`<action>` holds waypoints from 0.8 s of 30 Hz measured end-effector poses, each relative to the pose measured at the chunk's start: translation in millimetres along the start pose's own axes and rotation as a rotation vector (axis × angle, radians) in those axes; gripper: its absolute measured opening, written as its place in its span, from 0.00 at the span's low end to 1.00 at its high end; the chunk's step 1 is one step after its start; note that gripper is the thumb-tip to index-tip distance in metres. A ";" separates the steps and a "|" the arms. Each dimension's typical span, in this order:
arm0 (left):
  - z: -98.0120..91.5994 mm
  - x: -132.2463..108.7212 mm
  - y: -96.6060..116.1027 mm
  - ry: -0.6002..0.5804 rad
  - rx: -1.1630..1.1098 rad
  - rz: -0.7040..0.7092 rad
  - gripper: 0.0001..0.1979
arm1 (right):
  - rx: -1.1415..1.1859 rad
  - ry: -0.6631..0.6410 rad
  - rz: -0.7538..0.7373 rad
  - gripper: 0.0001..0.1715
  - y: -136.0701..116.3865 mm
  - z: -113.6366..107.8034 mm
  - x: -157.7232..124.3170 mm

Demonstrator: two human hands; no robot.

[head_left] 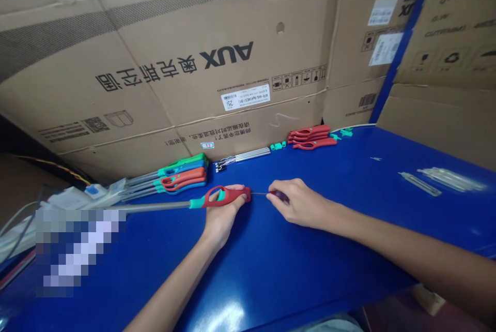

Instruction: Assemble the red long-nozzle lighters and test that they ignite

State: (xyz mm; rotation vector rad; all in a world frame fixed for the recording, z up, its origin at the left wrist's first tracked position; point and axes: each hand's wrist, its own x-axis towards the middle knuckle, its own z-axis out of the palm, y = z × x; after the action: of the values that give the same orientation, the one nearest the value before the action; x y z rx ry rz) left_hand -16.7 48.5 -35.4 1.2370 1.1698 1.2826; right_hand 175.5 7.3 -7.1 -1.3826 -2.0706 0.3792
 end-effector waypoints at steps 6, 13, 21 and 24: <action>-0.8 1.1 1.6 0.004 0.077 0.035 0.12 | -0.001 -0.044 0.131 0.23 -0.1 3.3 2.6; -7.7 8.9 4.9 -0.024 0.155 0.123 0.10 | -0.126 -0.147 0.057 0.19 -1.2 -0.1 2.0; -7.3 4.6 0.8 -0.097 0.165 0.188 0.09 | -0.315 -0.190 0.023 0.17 -5.1 17.3 -7.9; -6.4 2.2 1.4 -0.101 0.155 0.213 0.08 | -0.310 -0.163 0.064 0.17 -3.8 23.2 -8.1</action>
State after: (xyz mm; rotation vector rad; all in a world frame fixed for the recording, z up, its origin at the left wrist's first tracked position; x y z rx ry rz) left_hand -23.1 50.6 -33.9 1.5572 1.1042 1.2859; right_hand 160.3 0.6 -25.6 -1.6486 -2.2961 0.2076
